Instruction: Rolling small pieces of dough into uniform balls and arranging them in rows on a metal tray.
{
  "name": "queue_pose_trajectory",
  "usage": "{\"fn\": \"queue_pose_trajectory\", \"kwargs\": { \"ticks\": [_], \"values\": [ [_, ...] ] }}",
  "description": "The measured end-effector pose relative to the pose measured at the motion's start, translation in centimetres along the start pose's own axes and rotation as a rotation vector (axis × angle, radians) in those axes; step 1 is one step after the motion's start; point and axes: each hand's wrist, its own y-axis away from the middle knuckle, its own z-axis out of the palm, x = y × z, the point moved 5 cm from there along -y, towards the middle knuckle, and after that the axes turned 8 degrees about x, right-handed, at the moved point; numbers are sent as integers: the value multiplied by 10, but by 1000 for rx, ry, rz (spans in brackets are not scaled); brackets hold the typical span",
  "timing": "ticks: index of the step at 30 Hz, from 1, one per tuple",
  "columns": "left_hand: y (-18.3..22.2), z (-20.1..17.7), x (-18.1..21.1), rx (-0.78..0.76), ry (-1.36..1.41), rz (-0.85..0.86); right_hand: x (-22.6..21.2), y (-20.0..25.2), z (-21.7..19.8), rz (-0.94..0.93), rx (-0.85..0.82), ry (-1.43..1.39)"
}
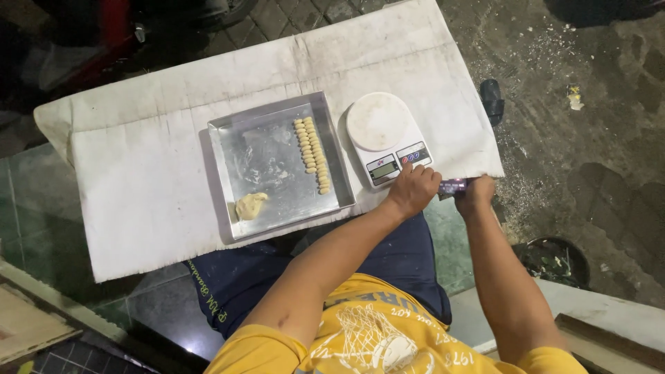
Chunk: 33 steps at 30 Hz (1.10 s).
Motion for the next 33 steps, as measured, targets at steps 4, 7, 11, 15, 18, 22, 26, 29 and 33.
{"fn": "queue_pose_trajectory", "kwargs": {
  "ticks": [4, 7, 11, 15, 18, 22, 26, 29, 33],
  "values": [
    [-6, -13, 0, 11, -8, 36, -10, 35, 45, 83, -12, -463],
    [4, -2, 1, -6, 10, 43, -5, 43, 48, 160, 57, -610],
    [18, 10, 5, -32, 35, 32, 8, 26, 45, 211, 83, -613],
    [18, 5, 6, -51, 39, 54, 18, 3, 38, 251, 100, -613],
    [23, 7, 10, -42, 93, 48, 28, -10, 26, 288, 118, -615],
    [32, -10, 24, -62, 125, 53, 49, -19, -1, 346, 146, -624],
    [50, -32, 30, -328, 258, 38, 78, -21, -29, 407, 170, -630],
    [49, -94, 20, -647, 438, -135, 171, -42, -58, 190, -108, 69],
    [83, -172, -4, -703, 585, -445, 60, 151, -12, -28, -269, 722]
  ]
}}
